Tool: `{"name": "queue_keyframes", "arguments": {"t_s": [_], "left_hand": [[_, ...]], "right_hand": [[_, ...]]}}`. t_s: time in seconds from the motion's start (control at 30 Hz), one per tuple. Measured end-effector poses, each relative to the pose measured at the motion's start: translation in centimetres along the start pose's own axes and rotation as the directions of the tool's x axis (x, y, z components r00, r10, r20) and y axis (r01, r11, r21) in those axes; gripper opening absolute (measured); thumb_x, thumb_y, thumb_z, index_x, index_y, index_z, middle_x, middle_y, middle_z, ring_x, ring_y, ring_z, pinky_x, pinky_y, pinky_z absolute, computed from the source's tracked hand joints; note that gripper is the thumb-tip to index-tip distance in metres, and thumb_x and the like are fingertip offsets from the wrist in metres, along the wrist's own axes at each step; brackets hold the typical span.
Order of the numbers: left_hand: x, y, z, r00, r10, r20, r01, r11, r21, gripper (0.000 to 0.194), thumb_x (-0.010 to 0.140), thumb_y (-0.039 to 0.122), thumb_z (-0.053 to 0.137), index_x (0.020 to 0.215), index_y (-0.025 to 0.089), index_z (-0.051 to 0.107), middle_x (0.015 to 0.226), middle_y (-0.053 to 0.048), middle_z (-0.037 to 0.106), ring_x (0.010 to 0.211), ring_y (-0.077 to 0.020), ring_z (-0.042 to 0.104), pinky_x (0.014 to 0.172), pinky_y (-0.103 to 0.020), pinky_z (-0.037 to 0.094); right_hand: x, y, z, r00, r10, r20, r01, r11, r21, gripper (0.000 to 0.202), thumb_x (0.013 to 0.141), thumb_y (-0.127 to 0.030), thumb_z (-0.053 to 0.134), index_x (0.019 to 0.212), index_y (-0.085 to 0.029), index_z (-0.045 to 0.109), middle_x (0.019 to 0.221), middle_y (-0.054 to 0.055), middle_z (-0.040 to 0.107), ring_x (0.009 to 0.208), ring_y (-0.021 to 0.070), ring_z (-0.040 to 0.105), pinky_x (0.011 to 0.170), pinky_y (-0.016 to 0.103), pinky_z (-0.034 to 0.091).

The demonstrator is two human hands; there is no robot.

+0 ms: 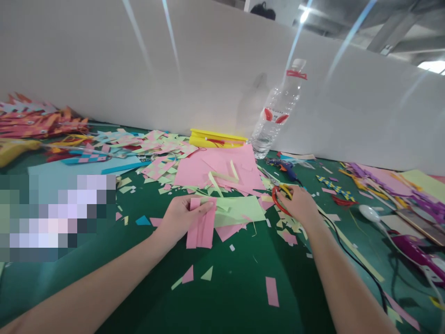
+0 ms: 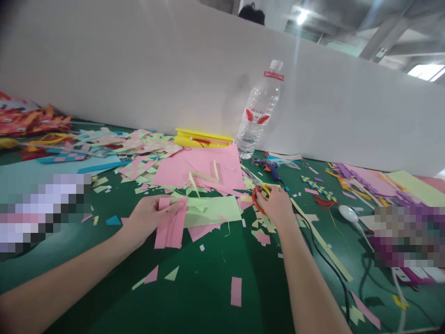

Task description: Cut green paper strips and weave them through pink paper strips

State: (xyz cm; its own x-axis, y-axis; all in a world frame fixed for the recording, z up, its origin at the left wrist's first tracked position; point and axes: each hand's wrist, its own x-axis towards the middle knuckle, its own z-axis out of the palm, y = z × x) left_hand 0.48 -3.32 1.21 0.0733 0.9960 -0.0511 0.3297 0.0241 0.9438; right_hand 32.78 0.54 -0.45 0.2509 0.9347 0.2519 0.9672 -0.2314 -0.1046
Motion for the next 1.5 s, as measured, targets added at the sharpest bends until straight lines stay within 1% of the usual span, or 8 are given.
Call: {"name": "queue_keyframes", "arguments": {"t_s": [0.27,0.57,0.73,0.87,1.07,1.17,1.3,1.5], "left_hand": [[0.0,0.0,0.0,0.999,0.039,0.001,-0.039,0.999,-0.012,0.028,0.070,0.047,0.065,0.072,0.019,0.072,0.068,-0.001,0.067,0.062,-0.0167,0.059,0.049,-0.023,0.042],[0.0,0.0,0.1,0.999,0.022,-0.044,-0.020,0.999,0.035,0.034,0.072,0.050,0.063,0.078,0.018,0.072,0.070,-0.003,0.068,0.066,-0.0187,0.061,0.053,-0.024,0.044],[0.0,0.3,-0.2,0.995,0.062,-0.078,-0.056,0.996,0.073,0.033,0.072,0.049,0.062,0.076,0.018,0.072,0.073,-0.003,0.070,0.067,-0.0203,0.063,0.055,-0.026,0.046],[0.2,0.5,-0.9,0.985,0.135,-0.108,-0.126,0.988,0.091,0.029,0.073,0.046,0.063,0.082,0.021,0.073,0.087,-0.004,0.073,0.079,-0.0226,0.065,0.064,-0.028,0.050],[-0.1,1.4,-2.7,0.940,0.296,-0.168,-0.259,0.942,0.211,0.022,0.074,0.041,0.062,0.082,0.025,0.074,0.086,-0.001,0.074,0.080,-0.0219,0.067,0.067,-0.027,0.053],[-0.3,1.5,-3.3,0.866,0.465,-0.187,-0.402,0.867,0.295,0.018,0.078,0.037,0.059,0.082,0.027,0.073,0.083,0.002,0.074,0.077,-0.0186,0.068,0.065,-0.024,0.054],[-0.1,1.2,-3.9,0.649,0.749,-0.134,-0.638,0.632,0.440,0.013,0.082,0.030,0.060,0.085,0.026,0.072,0.083,0.003,0.074,0.073,-0.0158,0.069,0.067,-0.023,0.056],[0.1,0.9,-3.9,0.401,0.915,-0.049,-0.794,0.374,0.479,0.012,0.081,0.018,0.062,0.087,0.024,0.070,0.087,0.001,0.074,0.082,-0.0174,0.070,0.087,-0.036,0.054]], "right_hand": [[-0.1,-0.2,-0.6,0.996,0.086,0.020,-0.088,0.992,0.090,0.048,0.078,-0.047,0.052,0.107,-0.009,0.058,0.104,0.017,0.060,0.093,0.0297,0.059,0.078,0.038,0.045],[-1.3,-2.0,-3.4,0.967,0.136,-0.217,-0.052,0.933,0.356,0.052,0.063,-0.045,0.067,0.104,-0.015,0.055,0.104,0.014,0.056,0.072,0.0223,0.059,0.064,0.038,0.049],[-2.3,-3.7,-3.1,0.960,-0.131,-0.247,0.245,0.821,0.516,0.043,0.066,-0.037,0.065,0.102,-0.017,0.055,0.107,0.013,0.057,0.087,0.0241,0.061,0.071,0.036,0.051],[-3.5,-5.2,-3.4,0.891,-0.385,-0.240,0.454,0.750,0.482,0.037,0.072,-0.030,0.059,0.106,-0.019,0.053,0.110,0.013,0.059,0.089,0.0245,0.061,0.072,0.036,0.051],[-4.5,-5.6,-3.9,0.792,-0.527,-0.308,0.610,0.676,0.413,0.046,0.073,-0.028,0.061,0.115,-0.020,0.046,0.112,0.013,0.057,0.090,0.0243,0.059,0.071,0.036,0.051],[-4.7,-5.7,-4.1,0.712,-0.575,-0.403,0.700,0.627,0.342,0.047,0.073,-0.029,0.063,0.116,-0.020,0.047,0.106,0.012,0.058,0.095,0.0262,0.058,0.077,0.039,0.050],[-5.0,-5.9,-4.4,0.620,-0.600,-0.505,0.759,0.620,0.195,0.047,0.072,-0.030,0.064,0.115,-0.022,0.049,0.102,0.010,0.059,0.097,0.0278,0.058,0.082,0.043,0.048],[-5.2,-5.9,-4.3,0.577,-0.591,-0.564,0.770,0.624,0.134,0.045,0.073,-0.029,0.064,0.116,-0.023,0.051,0.099,0.009,0.061,0.095,0.0271,0.059,0.081,0.041,0.050]]}}
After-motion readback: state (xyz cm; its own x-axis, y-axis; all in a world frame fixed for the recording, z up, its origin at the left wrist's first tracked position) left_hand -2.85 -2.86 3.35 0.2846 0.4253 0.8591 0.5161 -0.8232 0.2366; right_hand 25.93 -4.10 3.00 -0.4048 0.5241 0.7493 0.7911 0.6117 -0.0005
